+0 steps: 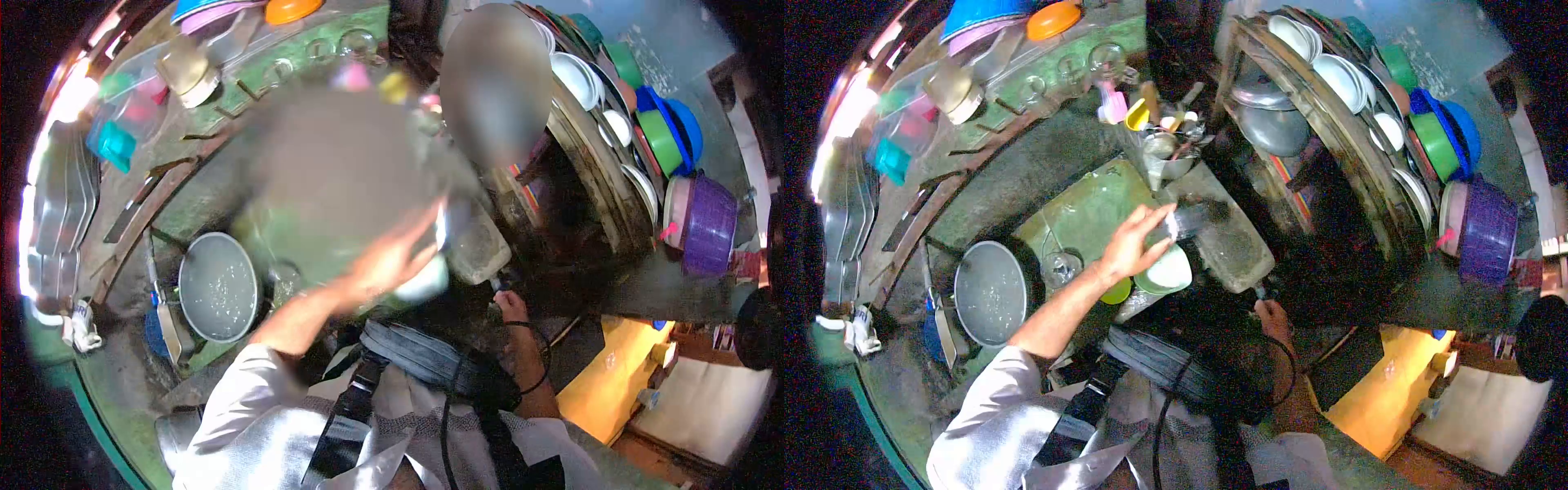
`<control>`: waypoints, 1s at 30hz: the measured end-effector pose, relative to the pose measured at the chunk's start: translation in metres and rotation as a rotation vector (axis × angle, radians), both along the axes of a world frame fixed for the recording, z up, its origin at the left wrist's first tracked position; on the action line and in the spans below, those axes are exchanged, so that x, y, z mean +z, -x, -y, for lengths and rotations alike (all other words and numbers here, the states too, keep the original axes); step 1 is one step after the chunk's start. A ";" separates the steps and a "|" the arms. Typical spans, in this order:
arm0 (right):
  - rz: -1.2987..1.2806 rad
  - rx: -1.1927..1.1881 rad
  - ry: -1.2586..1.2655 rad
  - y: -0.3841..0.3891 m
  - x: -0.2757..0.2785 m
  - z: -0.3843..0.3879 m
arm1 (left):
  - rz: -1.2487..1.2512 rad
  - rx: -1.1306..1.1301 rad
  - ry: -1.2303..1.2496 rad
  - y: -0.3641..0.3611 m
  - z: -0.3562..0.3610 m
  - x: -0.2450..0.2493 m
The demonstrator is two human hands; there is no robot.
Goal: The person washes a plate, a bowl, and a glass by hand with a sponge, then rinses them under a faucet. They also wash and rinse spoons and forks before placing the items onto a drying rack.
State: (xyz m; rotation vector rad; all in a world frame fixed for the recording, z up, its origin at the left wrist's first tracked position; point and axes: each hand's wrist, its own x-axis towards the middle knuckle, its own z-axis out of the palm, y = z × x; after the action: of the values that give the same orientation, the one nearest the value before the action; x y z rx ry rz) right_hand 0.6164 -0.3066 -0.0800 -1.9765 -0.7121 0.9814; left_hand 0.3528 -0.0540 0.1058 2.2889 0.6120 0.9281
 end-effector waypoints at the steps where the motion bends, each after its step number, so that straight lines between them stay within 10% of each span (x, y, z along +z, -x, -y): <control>1: 0.058 0.002 0.054 -0.004 0.006 0.010 | -0.001 0.000 0.064 -0.033 -0.003 -0.002; 7: 0.147 -0.134 0.159 -0.029 -0.005 0.055 | -0.244 0.125 0.690 -0.133 -0.023 -0.055; 15: -0.133 0.111 -0.109 -0.005 0.050 -0.026 | -0.085 0.187 0.917 -0.083 -0.038 -0.033; 19: -0.335 0.286 -0.201 0.053 0.086 -0.105 | -0.134 0.486 0.839 0.060 -0.071 -0.107; 22: -0.093 0.483 -0.368 0.095 0.066 -0.157 | 0.143 0.794 0.853 0.300 -0.106 -0.364; 25: 0.243 0.763 -0.427 0.125 0.066 -0.180 | 0.420 0.930 1.019 0.336 -0.056 -0.336; 30: 0.385 0.830 -0.230 0.146 0.064 -0.175 | -0.817 0.735 0.560 0.284 -0.045 -0.288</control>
State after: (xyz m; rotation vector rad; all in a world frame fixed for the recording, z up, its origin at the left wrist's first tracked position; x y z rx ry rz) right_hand 0.4706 -0.1319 -0.0156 -1.6765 -1.8659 0.9030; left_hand 0.0684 -0.0091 -0.1824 1.8403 1.8658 -0.0104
